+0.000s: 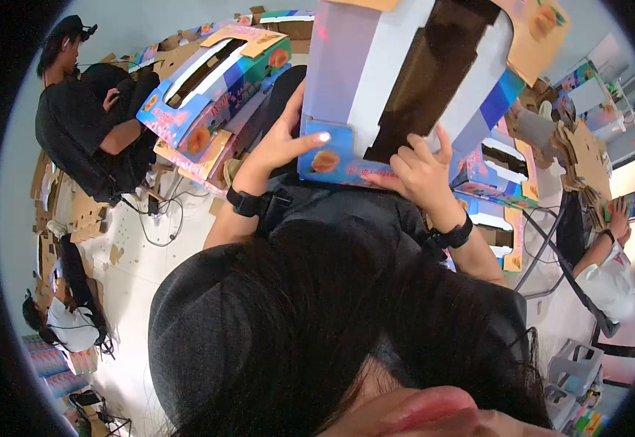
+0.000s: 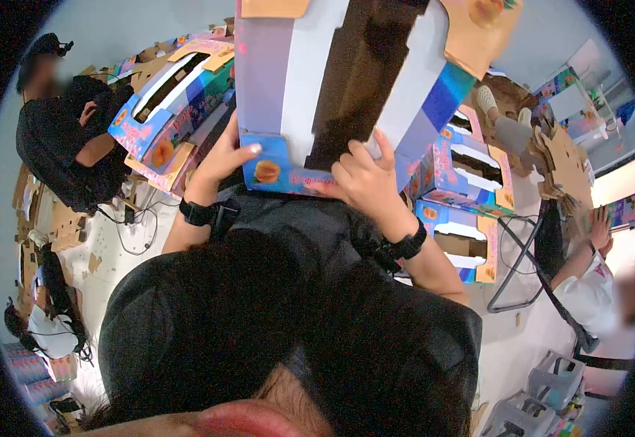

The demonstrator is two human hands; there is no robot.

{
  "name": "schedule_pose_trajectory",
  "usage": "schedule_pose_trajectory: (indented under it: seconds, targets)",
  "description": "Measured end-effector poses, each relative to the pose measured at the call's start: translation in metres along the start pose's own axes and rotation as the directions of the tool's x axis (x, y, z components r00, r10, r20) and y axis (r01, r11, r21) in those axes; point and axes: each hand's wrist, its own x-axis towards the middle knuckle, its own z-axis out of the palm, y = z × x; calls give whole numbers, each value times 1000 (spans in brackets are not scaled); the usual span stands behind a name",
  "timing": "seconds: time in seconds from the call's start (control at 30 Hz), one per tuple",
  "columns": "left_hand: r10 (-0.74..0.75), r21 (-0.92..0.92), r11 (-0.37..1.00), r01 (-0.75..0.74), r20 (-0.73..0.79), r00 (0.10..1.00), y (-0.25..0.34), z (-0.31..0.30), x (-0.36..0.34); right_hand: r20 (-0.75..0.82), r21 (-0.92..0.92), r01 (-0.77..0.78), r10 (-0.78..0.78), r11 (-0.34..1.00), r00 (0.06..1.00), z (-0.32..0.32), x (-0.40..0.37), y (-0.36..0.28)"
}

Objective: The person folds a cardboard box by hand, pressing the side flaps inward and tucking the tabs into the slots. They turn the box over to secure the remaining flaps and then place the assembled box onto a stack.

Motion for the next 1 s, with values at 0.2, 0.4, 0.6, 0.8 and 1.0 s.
schedule_pose_trajectory:
  seconds: [0.2, 0.4, 0.6, 0.8, 1.0]
  targets:
    - [89, 13, 996, -88, -85, 992, -14, -16, 6, -56, 19, -98, 99, 995, 994, -12, 7, 20]
    - [-47, -135, 990, 34, -88, 995, 12, -38, -14, 62, -88, -319, 325, 944, 944, -64, -37, 67]
    - [-87, -272, 962, 12, -266, 960, 11, -69, -24, 66, -314, -642, 690, 700, 720, -120, -148, 95]
    - [-101, -373, 927, -45, -363, 926, 6, -82, -23, 17, -583, -722, 894, 373, 448, -146, -270, 97]
    - [-144, -382, 923, -44, -448, 883, 0, -89, -22, 79, -677, -726, 993, 120, 90, -113, -313, 76]
